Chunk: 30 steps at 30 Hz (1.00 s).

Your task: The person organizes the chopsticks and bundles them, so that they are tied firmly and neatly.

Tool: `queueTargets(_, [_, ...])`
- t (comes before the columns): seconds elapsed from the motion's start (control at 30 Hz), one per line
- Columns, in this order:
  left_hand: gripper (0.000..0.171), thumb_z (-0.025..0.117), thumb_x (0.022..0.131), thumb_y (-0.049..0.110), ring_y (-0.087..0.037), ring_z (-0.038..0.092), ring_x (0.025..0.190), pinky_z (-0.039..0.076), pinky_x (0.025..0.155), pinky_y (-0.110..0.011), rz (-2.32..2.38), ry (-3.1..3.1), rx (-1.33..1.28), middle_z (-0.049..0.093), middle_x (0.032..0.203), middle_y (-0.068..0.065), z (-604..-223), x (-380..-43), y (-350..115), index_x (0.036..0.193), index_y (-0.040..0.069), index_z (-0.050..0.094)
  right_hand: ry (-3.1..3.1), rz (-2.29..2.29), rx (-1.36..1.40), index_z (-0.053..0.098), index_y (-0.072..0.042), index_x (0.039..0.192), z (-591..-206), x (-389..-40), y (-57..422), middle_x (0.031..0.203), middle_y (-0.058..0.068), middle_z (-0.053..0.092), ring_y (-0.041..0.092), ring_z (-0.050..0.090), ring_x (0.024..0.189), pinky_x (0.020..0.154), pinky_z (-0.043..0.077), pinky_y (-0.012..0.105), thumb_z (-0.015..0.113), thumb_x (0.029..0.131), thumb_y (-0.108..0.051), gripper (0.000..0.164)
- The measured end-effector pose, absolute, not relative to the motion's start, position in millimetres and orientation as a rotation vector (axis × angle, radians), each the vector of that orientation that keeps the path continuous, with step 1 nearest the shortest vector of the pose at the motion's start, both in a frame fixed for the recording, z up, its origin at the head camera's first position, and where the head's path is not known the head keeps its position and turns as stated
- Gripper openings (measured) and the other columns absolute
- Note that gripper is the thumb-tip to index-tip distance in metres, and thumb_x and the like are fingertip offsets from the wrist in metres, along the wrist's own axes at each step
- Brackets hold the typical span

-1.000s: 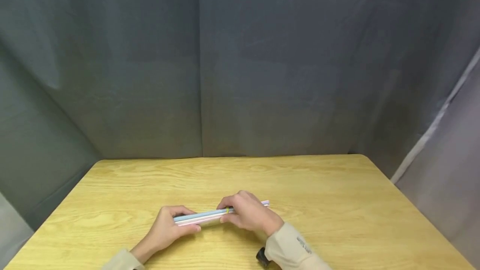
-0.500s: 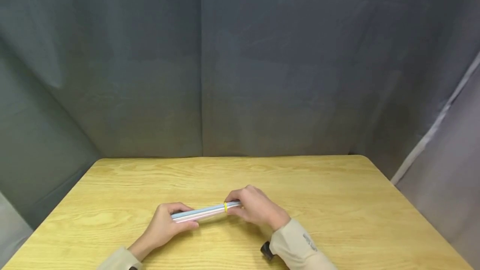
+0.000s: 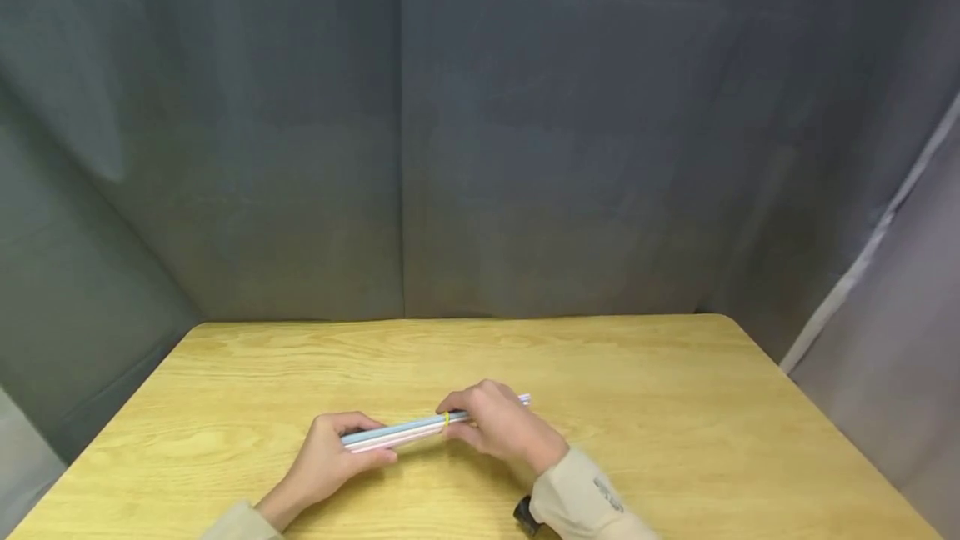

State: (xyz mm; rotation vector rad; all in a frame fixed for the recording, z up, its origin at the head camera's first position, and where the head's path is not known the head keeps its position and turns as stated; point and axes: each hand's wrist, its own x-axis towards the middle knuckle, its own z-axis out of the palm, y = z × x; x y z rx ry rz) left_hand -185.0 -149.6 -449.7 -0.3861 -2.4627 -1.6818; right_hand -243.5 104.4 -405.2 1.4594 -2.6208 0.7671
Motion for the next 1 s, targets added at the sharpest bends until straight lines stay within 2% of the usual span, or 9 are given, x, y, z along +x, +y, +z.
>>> queueTargets(0.3, [0.026,0.086,0.07,0.02,-0.009,0.066,0.08,0.053,0.07,-0.023,-1.652,-2.504,-0.503,0.074,0.093,-0.007,-451,-185,-146,0.09,0.01,0.074,-2.703,0.778,1.487,0.071,-0.011,0.109,-406,-236,94,0.096,-0.004,0.073,-0.007,0.049,0.061,0.057,0.042,0.011,0.072,0.085,-0.023,0.027])
queueTargets(0.53, [0.027,0.088,0.068,0.021,-0.008,0.064,0.08,0.051,0.07,-0.021,-1.611,-2.516,-0.404,0.074,0.091,-0.003,-454,-186,-149,0.09,0.013,0.075,-2.761,0.752,1.396,0.067,-0.007,0.117,-401,-241,108,0.104,-0.001,0.073,-0.004,0.061,0.079,0.068,0.049,0.017,0.075,0.084,-0.022,0.038])
queueTargets(0.6, [0.027,0.088,0.067,0.021,-0.007,0.064,0.079,0.051,0.07,-0.021,-1.599,-2.514,-0.384,0.074,0.091,-0.003,-454,-186,-149,0.09,0.014,0.075,-2.762,0.775,1.386,0.069,-0.008,0.115,-401,-243,111,0.104,-0.001,0.073,-0.003,0.062,0.082,0.069,0.05,0.017,0.074,0.085,-0.022,0.034])
queueTargets(0.77, [0.027,0.089,0.066,0.019,-0.007,0.063,0.078,0.051,0.069,-0.022,-1.607,-2.493,-0.377,0.074,0.09,-0.004,-455,-189,-149,0.089,0.014,0.075,-2.74,0.849,1.395,0.071,-0.011,0.108,-401,-247,112,0.097,-0.003,0.073,-0.005,0.061,0.075,0.065,0.049,0.016,0.071,0.088,-0.023,0.023])
queueTargets(1.0, [0.028,0.089,0.066,0.017,-0.008,0.063,0.079,0.05,0.07,-0.022,-1.657,-2.485,-0.373,0.074,0.092,-0.005,-456,-188,-149,0.09,0.013,0.075,-2.649,0.835,1.419,0.072,-0.012,0.101,-402,-244,107,0.093,-0.003,0.073,-0.005,0.061,0.076,0.066,0.049,0.014,0.072,0.087,-0.021,0.018])
